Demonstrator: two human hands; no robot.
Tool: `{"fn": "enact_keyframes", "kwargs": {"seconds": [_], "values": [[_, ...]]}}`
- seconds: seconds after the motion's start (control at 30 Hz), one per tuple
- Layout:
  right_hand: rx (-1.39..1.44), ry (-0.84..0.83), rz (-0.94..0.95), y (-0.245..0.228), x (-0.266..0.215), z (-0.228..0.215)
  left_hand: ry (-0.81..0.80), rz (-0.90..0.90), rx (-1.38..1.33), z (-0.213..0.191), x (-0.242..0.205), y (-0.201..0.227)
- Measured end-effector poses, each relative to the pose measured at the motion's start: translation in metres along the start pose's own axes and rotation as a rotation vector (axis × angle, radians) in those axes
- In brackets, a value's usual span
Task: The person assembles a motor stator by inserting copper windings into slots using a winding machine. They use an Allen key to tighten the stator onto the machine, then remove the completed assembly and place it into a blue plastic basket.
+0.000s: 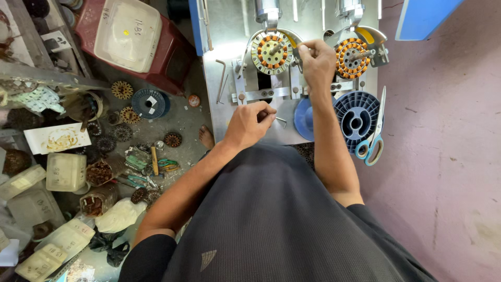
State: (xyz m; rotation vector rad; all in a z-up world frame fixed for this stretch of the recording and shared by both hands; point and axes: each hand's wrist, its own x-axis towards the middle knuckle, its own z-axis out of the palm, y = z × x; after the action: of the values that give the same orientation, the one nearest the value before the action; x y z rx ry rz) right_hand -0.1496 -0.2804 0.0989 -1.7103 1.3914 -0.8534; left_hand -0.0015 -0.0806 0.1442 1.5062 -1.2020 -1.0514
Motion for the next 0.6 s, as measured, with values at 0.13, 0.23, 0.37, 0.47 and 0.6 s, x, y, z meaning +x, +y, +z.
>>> {"fn": "enact_keyframes", "kwargs": {"seconds": [0.13, 0.23, 0.37, 0.47, 0.6], "values": [[-0.385, -0.068, -0.004, 0.001, -0.040, 0.000, -0.041, -0.037, -0.020, -0.008, -0.004, -0.006], [-0.571, -0.085, -0.308, -0.012, -0.062, 0.035, -0.048, -0.054, 0.000, -0.012, -0.008, -0.010], [-0.561, -0.136, -0.519, -0.028, -0.031, 0.064, -0.074, -0.063, 0.060, -0.014, -0.011, -0.016], [-0.450, -0.154, -0.271, -0.029, 0.025, 0.059, -0.090, -0.029, 0.051, -0.018, -0.010, -0.018], [-0.468, 0.019, -0.169, -0.009, 0.049, 0.021, -0.109, -0.025, 0.050, -0.021, -0.013, -0.018]]}}
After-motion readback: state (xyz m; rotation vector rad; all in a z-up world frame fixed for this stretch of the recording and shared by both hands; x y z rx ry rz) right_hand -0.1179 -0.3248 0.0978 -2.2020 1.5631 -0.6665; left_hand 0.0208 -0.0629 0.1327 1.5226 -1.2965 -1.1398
